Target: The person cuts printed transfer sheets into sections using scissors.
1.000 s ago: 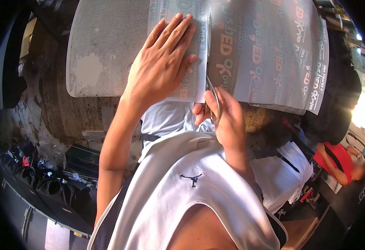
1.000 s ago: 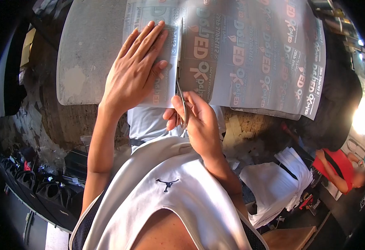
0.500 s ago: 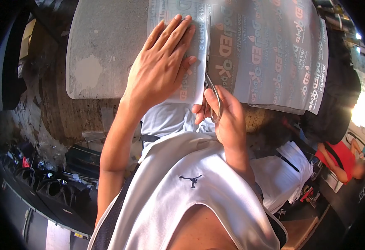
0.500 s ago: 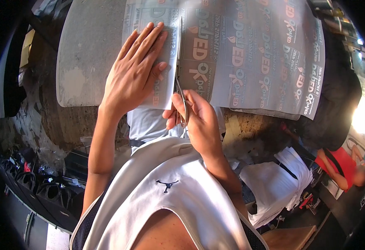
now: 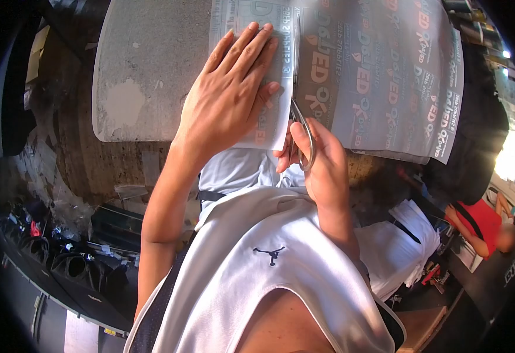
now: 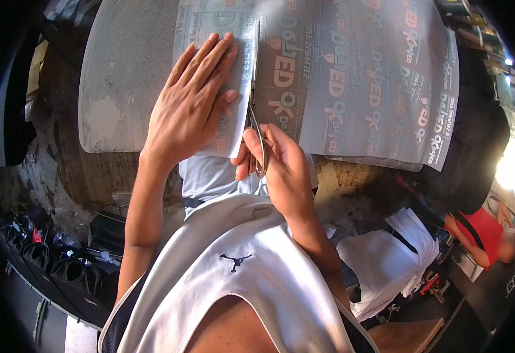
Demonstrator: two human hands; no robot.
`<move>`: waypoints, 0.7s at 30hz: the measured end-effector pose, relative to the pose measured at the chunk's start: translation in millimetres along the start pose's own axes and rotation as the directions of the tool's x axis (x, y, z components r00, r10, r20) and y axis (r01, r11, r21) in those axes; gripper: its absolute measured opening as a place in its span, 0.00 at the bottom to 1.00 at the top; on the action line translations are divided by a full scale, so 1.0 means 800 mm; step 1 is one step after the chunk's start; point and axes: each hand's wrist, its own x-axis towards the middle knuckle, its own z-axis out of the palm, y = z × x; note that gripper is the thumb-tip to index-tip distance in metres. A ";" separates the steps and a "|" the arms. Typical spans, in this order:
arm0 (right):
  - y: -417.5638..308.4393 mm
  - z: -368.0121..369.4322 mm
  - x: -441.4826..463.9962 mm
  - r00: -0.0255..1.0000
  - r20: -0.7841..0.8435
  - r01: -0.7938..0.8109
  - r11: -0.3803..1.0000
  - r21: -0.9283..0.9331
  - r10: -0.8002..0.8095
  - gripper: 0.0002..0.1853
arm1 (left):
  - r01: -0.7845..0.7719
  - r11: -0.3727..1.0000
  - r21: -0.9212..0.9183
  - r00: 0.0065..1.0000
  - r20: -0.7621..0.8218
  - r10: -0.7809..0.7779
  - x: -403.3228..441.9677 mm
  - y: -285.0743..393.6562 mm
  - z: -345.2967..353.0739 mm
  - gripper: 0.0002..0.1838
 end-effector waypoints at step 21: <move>-0.014 -0.001 0.019 0.999 0.031 -0.017 1.000 0.019 0.016 0.17 | 0.016 1.000 -0.016 1.000 0.015 -0.016 0.000 0.000 0.000 0.32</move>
